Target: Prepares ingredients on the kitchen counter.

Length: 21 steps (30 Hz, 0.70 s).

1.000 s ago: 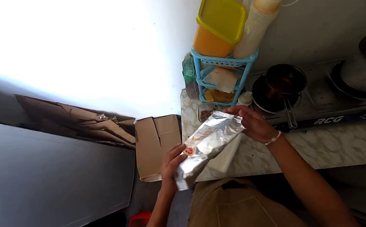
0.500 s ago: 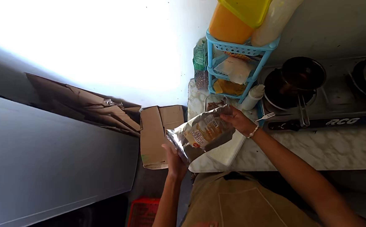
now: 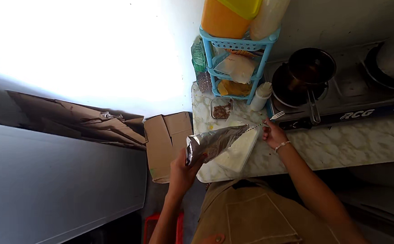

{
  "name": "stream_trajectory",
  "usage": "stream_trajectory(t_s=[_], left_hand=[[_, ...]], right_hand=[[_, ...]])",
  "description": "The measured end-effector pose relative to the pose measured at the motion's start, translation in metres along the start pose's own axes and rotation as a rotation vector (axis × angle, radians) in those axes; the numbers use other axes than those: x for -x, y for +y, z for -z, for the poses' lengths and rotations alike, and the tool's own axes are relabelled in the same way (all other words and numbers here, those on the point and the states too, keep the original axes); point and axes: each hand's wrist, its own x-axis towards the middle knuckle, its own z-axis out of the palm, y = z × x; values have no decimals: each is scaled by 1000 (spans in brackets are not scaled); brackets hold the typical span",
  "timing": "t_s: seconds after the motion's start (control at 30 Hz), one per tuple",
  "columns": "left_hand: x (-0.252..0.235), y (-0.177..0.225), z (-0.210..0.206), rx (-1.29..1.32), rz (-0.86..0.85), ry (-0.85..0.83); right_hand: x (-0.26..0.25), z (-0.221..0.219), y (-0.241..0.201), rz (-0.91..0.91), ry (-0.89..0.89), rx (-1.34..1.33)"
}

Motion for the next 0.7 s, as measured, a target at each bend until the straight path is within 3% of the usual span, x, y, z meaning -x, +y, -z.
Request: stream_trajectory(t_s=[0.2, 0.37, 0.47, 0.6, 0.7], left_hand=[[9, 1, -5, 14, -23, 75], [16, -4, -10, 62, 0, 120], [14, -4, -10, 68, 9, 158], [12, -2, -15, 130, 12, 188], [7, -4, -23, 158, 16, 206]], right_hand=[[29, -12, -16, 339, -166, 407], [48, -3, -26, 630, -62, 525], [54, 1, -18, 672, -96, 567], [57, 13, -20, 721, -10, 544], [61, 10, -3, 709, -86, 541]])
